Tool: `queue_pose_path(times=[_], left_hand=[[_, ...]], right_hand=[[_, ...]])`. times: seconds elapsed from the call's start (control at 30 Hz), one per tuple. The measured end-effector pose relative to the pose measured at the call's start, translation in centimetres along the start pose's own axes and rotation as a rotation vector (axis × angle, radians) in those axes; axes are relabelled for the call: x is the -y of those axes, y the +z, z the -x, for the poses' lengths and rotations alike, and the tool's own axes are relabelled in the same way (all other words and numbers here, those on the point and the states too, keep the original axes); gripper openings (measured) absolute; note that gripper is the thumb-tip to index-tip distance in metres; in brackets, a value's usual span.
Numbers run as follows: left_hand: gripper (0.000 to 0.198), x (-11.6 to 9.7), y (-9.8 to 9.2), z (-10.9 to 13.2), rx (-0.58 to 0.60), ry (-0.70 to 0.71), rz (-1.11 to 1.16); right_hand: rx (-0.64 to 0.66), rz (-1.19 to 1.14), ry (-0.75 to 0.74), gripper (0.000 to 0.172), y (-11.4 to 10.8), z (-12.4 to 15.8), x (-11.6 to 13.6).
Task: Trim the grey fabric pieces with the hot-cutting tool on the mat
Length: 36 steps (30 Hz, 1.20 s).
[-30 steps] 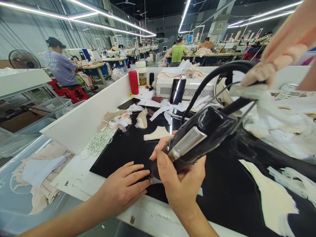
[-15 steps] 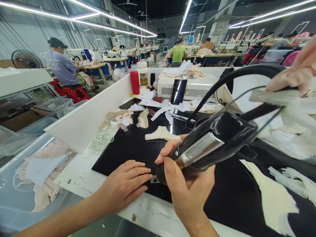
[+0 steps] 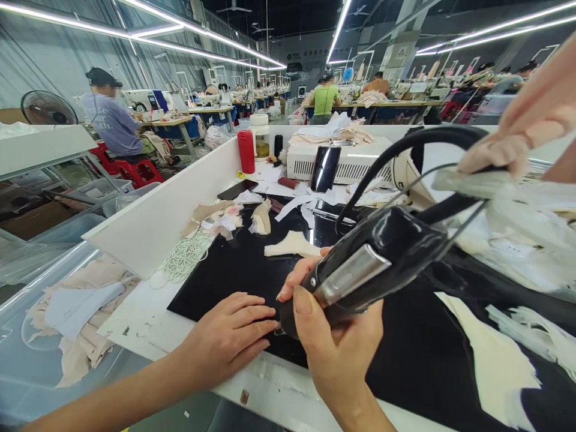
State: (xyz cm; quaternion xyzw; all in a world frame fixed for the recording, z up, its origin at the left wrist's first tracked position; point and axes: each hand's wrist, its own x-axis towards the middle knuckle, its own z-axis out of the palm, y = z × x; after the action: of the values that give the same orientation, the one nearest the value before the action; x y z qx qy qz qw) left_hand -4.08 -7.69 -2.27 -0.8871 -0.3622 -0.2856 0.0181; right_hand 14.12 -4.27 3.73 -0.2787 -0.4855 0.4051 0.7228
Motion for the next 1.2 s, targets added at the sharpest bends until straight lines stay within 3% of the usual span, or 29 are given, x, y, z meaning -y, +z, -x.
queue_pose_path(times=[0.17,0.37,0.5,0.63,0.8,1.2], left_hand=[[0.024,1.3,-0.4,-1.1,0.053,0.048,0.094],[0.02,4.7,0.1,-5.6,0.206,0.199,0.25],[0.04,5.7,0.5,-7.9,0.378,0.223,0.391],[0.055,5.7,0.7,-8.4,0.507,0.181,0.473],[0.051,5.4,0.8,-8.1,0.51,0.167,0.531],[0.07,4.8,1.3,-7.9,0.426,0.15,0.527]], right_hand=[[-0.105,0.004,-0.018,0.036,-0.5,-1.5,1.3],[-0.235,0.035,-0.014,0.037,-2.0,-2.8,2.7],[-0.249,0.071,-0.036,0.034,-2.7,-2.7,2.3],[-0.244,0.075,-0.033,0.037,-2.8,-2.6,2.0],[-0.263,0.079,-0.017,0.04,-2.7,-2.9,1.9],[-0.269,0.082,-0.075,0.041,-2.0,-3.6,0.3]])
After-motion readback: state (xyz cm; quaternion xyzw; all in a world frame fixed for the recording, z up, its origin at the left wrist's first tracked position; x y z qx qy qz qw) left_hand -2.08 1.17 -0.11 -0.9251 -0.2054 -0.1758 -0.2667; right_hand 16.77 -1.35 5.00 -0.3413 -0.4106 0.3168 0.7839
